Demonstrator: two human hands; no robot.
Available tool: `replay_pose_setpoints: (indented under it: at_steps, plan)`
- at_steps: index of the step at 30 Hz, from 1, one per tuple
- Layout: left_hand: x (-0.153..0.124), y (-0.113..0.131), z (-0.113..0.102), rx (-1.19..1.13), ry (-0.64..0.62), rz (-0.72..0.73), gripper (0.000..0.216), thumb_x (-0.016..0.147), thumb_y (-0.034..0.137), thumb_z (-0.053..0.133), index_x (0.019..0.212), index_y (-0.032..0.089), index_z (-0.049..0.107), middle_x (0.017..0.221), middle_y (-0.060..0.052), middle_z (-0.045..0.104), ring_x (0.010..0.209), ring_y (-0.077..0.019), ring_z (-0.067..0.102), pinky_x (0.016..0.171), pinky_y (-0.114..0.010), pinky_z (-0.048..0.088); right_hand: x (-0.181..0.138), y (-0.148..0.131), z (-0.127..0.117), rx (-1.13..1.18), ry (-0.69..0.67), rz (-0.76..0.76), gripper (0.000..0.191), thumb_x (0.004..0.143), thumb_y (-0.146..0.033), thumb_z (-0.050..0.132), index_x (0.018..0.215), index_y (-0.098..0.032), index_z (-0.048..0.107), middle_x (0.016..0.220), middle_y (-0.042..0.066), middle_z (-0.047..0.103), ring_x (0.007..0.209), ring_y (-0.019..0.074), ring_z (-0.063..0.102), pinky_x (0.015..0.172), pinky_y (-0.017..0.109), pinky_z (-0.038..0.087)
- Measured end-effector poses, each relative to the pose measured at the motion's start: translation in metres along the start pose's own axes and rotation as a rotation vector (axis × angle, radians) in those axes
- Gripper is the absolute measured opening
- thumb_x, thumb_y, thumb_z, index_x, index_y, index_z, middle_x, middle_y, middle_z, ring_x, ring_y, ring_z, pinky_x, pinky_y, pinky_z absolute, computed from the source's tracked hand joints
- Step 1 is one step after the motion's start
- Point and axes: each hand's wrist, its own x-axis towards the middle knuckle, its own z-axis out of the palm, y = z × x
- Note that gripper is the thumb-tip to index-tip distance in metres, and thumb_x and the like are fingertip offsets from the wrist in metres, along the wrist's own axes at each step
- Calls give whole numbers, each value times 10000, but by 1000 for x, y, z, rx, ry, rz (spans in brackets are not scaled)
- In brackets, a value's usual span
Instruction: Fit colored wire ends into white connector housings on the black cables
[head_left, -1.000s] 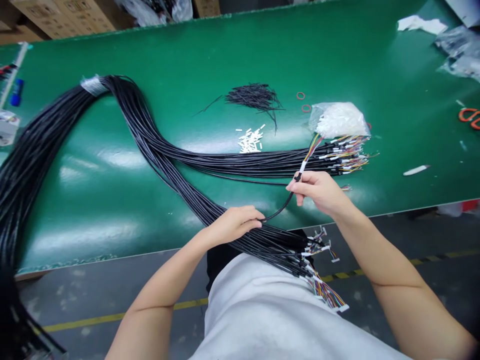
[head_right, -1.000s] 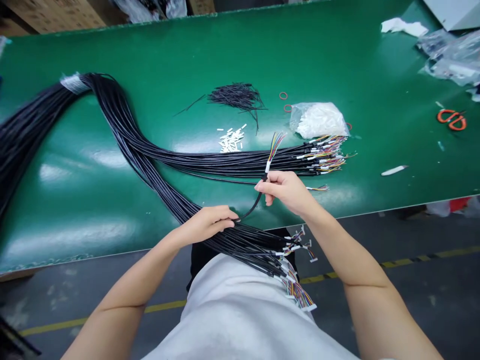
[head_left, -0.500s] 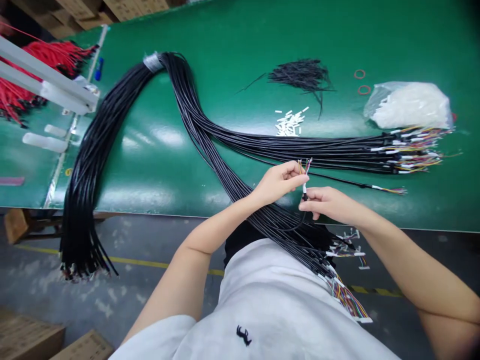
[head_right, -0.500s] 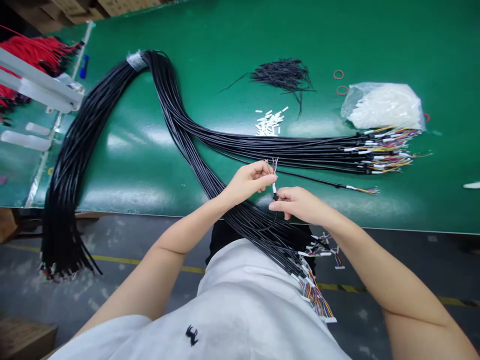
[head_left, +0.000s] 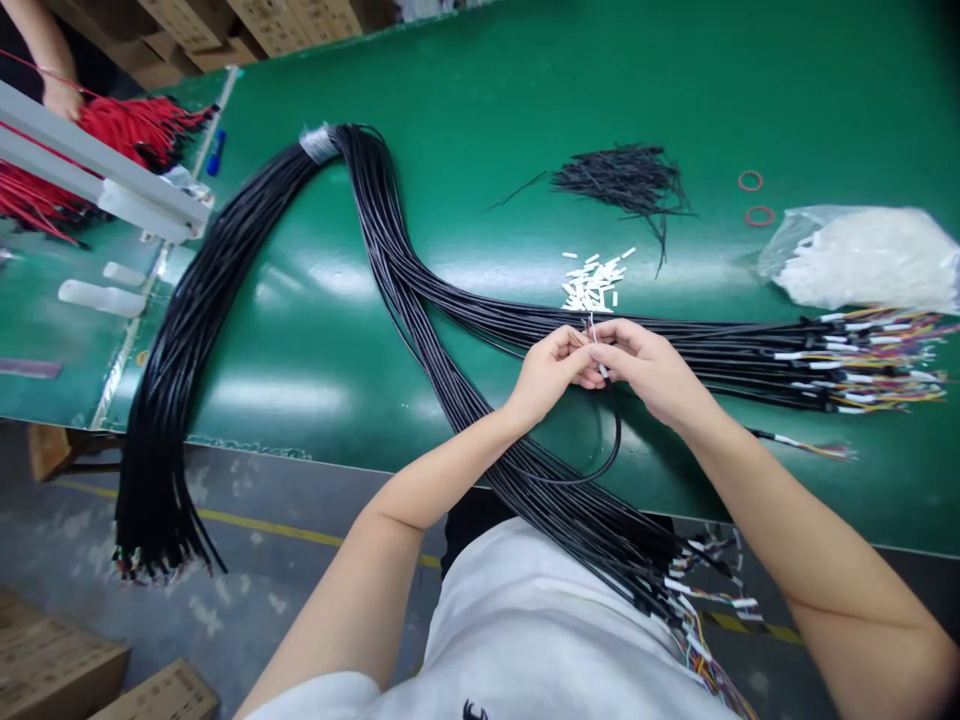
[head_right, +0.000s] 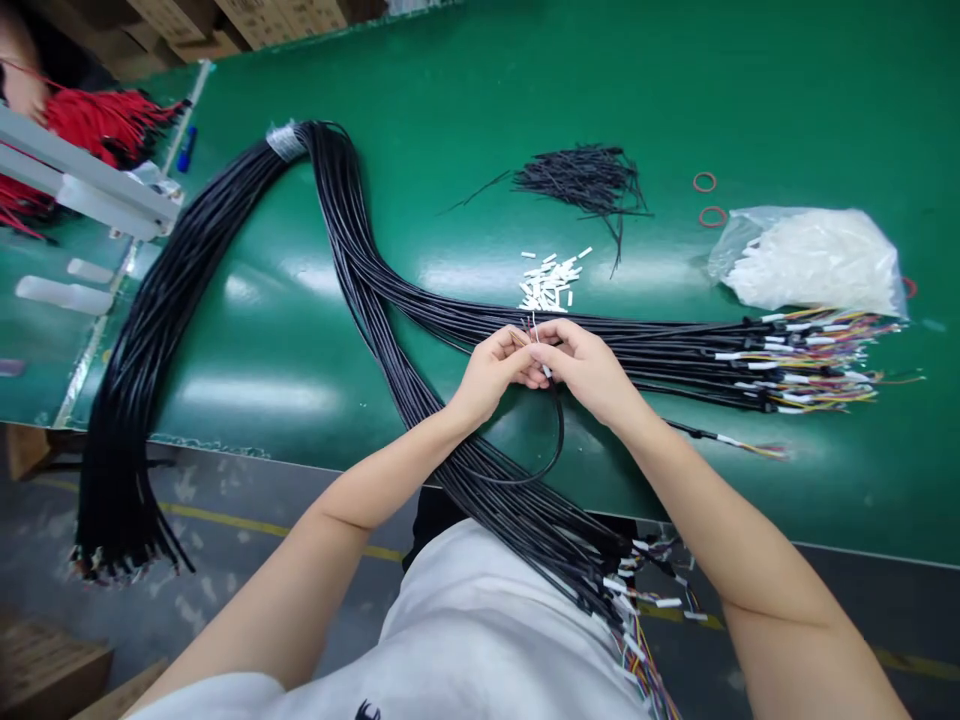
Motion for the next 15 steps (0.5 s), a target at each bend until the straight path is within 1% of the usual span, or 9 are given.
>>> replay_pose_setpoints:
  at_steps: [3,6,9,12,15]
  plan:
    - [0,-1,-2,-30,-37,-51,471,761,525,843,822,159,554,665,24,700,604,-93,716,572,-166,551,3,6,-6,94,-83,45,346,777,-386,823,1032,-191,697,910,6,678,700,104,600,601,232,489]
    - [-4,1,-3,9,-36,-41,467,757,523,852,794,151,572,644,35,677,565,-66,672,549,-148,524,0,7,-12,110,-147,85,322,803,-347,823,1066,-206,702,898,4,698,728,118,644,642,242,527]
    - [-6,2,-4,39,8,-36,483,754,552,847,772,148,582,642,53,640,526,-28,599,526,-129,493,-1,3,-13,115,-141,146,281,812,-326,812,1042,-204,706,840,-2,705,677,115,640,635,246,536]
    - [-6,3,-6,70,20,-33,462,790,551,820,777,152,588,642,60,612,531,-21,574,532,-126,485,0,0,-12,140,-129,179,249,786,-350,839,932,-195,709,782,-9,680,646,111,612,609,243,533]
    - [-8,2,-6,129,4,10,411,836,510,790,770,157,591,642,59,595,535,-22,551,527,-130,467,-1,1,-8,170,-85,194,279,747,-369,875,823,-199,667,720,-32,623,615,101,581,569,230,509]
